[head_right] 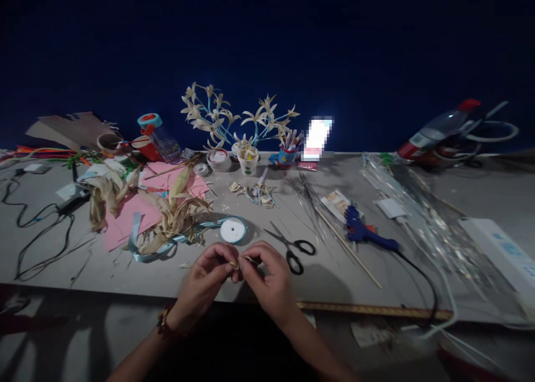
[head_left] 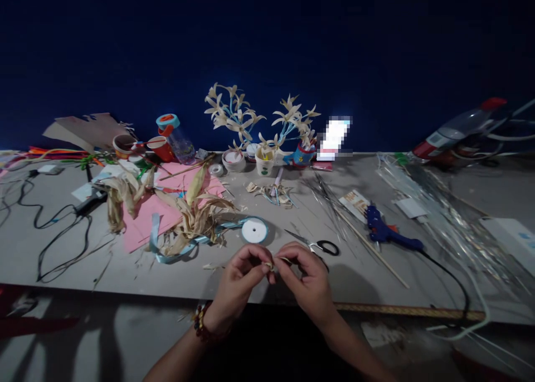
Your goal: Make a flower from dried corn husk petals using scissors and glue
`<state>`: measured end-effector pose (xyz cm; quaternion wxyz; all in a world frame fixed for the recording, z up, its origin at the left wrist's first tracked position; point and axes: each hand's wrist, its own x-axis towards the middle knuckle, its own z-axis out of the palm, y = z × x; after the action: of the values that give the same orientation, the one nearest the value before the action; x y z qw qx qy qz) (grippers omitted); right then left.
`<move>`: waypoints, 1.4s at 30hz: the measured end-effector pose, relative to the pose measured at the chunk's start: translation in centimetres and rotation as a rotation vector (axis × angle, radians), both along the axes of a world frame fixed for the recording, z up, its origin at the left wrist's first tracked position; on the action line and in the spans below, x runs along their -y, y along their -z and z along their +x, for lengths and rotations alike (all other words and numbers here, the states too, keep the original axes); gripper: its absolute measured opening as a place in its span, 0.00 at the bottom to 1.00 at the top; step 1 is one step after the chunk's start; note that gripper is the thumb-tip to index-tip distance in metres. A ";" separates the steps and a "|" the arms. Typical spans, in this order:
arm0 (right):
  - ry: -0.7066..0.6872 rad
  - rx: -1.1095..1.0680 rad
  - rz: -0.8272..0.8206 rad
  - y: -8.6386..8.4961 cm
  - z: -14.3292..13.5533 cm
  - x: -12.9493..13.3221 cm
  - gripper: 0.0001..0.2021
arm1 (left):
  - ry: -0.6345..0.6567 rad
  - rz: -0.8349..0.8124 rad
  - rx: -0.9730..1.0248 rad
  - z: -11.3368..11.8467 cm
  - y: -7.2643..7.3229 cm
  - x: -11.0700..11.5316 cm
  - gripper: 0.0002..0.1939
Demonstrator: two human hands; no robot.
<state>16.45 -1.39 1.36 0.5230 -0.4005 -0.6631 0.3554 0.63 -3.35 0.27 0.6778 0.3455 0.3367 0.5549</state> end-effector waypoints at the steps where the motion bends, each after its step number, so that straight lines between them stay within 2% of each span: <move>1: -0.013 -0.011 0.001 0.0 0.0 -0.1 0.05 | 0.006 0.000 -0.002 0.0 0.0 0.0 0.04; 7: -0.102 -0.147 -0.058 1.2 0.1 -0.5 0.04 | 0.025 -0.042 0.012 0.0 -0.2 -0.2 0.07; 12: -0.129 -0.277 -0.104 2.1 0.0 -0.4 0.02 | 0.064 -0.146 0.068 0.2 -0.7 -0.3 0.11; 16: -0.139 -0.295 -0.156 2.3 -0.2 -0.4 0.05 | 0.069 -0.219 0.078 0.2 -0.9 -0.5 0.14; 20: -0.136 -0.334 -0.317 2.7 -0.4 -0.4 0.09 | 0.033 -0.194 0.024 0.2 -0.5 -0.6 0.13; 22: -0.116 -0.313 -0.325 2.8 -0.5 -0.4 0.10 | 0.006 -0.162 -0.010 0.1 -0.1 -0.6 0.11; 29: 0.030 -0.030 -0.043 2.2 -0.2 -0.2 0.03 | -0.065 -0.088 -0.140 0.3 0.8 -0.6 0.09; 34: 0.045 0.121 0.084 1.9 0.2 -0.2 0.03 | -0.065 -0.076 -0.156 0.4 0.9 -0.6 0.08; 37: 0.098 0.196 0.221 1.7 0.4 0.0 0.07 | -0.069 -0.068 -0.126 0.4 1.1 -0.6 0.08; 39: 0.086 0.258 0.356 1.5 0.5 0.1 0.09 | -0.084 -0.071 -0.124 0.4 1.1 -0.7 0.07; 42: -0.014 0.365 0.493 1.1 0.6 0.1 0.10 | -0.104 -0.081 -0.144 0.2 1.2 -0.8 0.07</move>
<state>17.05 -1.52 0.22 0.4741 -0.3142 -0.8152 0.1096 0.86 -2.57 -0.90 0.6356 0.3389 0.4241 0.5489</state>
